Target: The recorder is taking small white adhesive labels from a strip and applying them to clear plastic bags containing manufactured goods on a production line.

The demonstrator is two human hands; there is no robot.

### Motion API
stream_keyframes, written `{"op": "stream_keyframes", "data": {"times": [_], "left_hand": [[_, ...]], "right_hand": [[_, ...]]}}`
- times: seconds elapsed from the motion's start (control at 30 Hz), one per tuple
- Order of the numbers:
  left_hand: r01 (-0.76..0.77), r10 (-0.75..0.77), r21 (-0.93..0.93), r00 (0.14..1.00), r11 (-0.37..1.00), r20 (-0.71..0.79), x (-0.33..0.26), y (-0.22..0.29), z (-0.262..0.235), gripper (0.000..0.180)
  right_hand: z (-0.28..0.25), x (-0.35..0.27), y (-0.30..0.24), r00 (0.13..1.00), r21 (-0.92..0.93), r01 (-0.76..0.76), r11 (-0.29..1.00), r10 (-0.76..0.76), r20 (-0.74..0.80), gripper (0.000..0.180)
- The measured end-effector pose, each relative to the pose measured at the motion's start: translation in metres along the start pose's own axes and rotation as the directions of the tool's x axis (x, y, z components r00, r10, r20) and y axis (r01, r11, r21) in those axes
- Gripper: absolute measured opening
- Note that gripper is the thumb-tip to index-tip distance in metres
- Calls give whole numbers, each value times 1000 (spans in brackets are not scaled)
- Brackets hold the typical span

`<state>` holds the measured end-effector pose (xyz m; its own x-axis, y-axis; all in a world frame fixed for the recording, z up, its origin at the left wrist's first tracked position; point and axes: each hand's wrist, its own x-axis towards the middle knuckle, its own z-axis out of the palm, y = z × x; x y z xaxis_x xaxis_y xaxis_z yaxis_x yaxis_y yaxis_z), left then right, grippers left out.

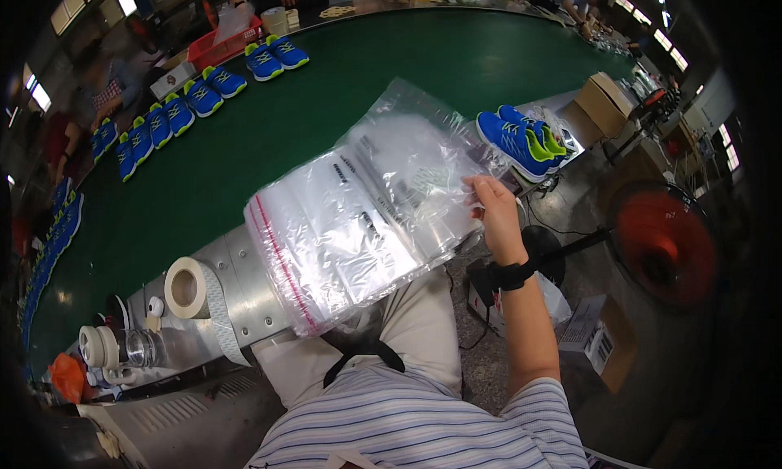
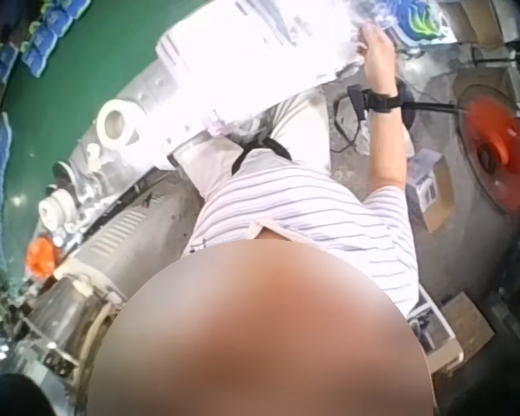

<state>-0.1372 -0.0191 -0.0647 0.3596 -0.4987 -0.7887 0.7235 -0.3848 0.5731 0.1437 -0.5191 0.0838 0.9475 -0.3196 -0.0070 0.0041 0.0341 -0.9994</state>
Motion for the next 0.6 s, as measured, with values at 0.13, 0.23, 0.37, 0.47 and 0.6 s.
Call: {"op": "stream_keyframes", "data": {"times": [0.13,0.23,0.37,0.47,0.6], "left_hand": [[-10,11,19,998,1000,-56,-3,14,2,25],[-21,23,19,992,1000,-122,-12,21,13,24],[-29,34,25,971,999,-236,-32,34,17,23],[-46,65,70,951,996,-303,-38,55,7,22],[-67,120,157,926,985,-359,-41,95,7,22]], "right_hand": [[9,-4,-7,996,-82,69,994,-64,68,23],[24,-5,-5,983,-43,110,993,-102,151,22],[62,-19,-5,953,-93,150,984,-119,278,22],[86,-28,7,854,-89,379,921,-311,417,24],[120,-45,11,728,-200,602,773,-430,534,9]]}}
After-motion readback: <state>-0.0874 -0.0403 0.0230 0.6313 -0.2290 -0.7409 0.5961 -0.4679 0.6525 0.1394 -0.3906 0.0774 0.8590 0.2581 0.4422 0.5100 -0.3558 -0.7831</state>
